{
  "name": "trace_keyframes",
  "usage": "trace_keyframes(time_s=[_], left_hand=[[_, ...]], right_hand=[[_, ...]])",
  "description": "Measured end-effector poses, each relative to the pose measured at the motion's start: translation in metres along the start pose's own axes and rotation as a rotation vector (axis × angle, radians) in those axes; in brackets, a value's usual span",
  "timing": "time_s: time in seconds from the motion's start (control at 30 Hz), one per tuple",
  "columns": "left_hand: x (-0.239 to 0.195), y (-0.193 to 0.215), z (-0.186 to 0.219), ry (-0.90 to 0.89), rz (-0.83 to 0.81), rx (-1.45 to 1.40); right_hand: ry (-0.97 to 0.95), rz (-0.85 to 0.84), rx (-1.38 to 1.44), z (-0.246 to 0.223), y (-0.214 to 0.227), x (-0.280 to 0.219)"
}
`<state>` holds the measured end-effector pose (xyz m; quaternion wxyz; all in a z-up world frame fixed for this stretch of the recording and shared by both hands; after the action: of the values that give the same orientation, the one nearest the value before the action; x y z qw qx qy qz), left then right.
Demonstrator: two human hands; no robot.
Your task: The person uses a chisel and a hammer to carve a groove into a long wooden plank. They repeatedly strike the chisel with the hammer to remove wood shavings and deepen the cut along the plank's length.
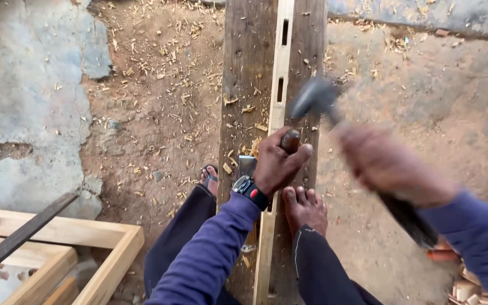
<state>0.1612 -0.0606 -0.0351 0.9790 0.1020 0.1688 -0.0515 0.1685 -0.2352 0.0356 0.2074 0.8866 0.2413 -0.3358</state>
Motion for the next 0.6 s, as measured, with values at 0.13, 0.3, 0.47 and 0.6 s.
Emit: trace_keyframes(time_s=[0.13, 0.3, 0.47, 0.6], left_hand=[[-0.023, 0.002, 0.015, -0.061, 0.010, 0.010], [-0.087, -0.010, 0.038, -0.077, -0.426, -0.090], [-0.063, 0.004, 0.060, -0.011, -0.408, -0.293], [-0.035, 0.031, 0.035, -0.144, 0.062, -0.394]], right_hand=[[-0.143, -0.161, -0.102, -0.001, -0.030, -0.017], [-0.005, -0.187, 0.024, 0.035, -0.042, -0.030], [0.115, -0.141, 0.287, 0.049, -0.052, -0.041], [0.171, -0.059, 0.355, 0.042, -0.047, -0.041]])
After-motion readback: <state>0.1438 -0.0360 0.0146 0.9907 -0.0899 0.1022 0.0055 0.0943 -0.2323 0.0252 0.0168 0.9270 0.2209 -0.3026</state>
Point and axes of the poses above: each hand's wrist, its own x-axis towards the middle knuckle, its own y-axis out of the back of the hand, z = x × y, the point moved 9 cm from there along x, towards the middle knuckle, and after that the axes turned 9 degrees about y, right-handed, at the moved point
